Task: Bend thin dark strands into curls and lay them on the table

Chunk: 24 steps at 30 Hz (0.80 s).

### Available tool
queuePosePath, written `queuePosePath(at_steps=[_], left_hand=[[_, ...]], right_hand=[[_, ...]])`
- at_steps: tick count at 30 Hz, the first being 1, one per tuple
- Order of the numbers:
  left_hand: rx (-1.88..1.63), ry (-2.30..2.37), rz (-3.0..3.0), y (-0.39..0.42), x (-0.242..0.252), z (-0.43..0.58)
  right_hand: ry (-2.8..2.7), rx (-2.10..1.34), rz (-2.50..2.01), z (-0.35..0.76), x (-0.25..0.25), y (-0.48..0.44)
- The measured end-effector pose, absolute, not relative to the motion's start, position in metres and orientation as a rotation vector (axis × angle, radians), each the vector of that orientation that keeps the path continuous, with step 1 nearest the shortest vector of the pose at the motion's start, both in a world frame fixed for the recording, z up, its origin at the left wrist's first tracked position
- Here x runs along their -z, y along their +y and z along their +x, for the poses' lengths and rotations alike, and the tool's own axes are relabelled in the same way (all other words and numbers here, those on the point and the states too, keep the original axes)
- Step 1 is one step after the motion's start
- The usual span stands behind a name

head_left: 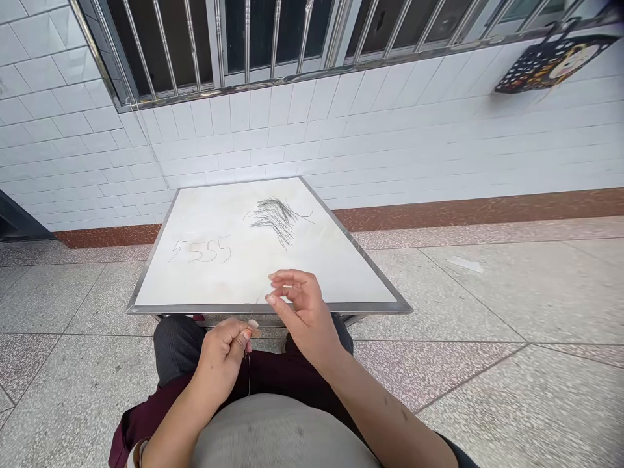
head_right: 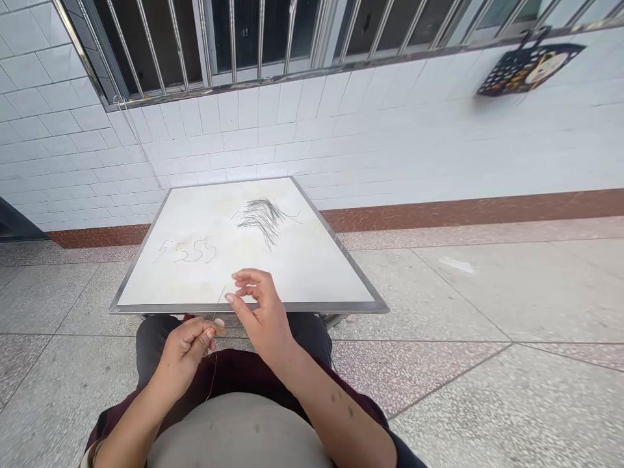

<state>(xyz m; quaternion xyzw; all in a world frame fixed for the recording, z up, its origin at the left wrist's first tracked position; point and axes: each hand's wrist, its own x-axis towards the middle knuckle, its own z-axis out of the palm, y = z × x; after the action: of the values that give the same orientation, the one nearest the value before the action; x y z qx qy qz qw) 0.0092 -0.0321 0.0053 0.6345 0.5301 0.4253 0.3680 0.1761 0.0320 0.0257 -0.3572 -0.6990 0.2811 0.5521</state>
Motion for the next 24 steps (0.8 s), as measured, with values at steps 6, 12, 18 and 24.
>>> queuePosePath(at_steps=[6,12,18,24], left_hand=[[-0.984,1.037,1.153,-0.035,-0.009,0.003],[-1.017,0.903,0.982,-0.038,-0.013,0.003],[-1.003,0.998,1.042,-0.039,-0.017,0.000],[-1.088,1.294,1.385,-0.036,-0.018,-0.002]], right_hand=[[-2.356,0.018,-0.409,0.190,-0.049,0.035],[-2.507,0.038,-0.323,0.188,-0.061,0.036],[-2.561,0.045,-0.340,0.185,-0.064,0.038],[-2.624,0.045,-0.389,0.181,-0.068,0.041]])
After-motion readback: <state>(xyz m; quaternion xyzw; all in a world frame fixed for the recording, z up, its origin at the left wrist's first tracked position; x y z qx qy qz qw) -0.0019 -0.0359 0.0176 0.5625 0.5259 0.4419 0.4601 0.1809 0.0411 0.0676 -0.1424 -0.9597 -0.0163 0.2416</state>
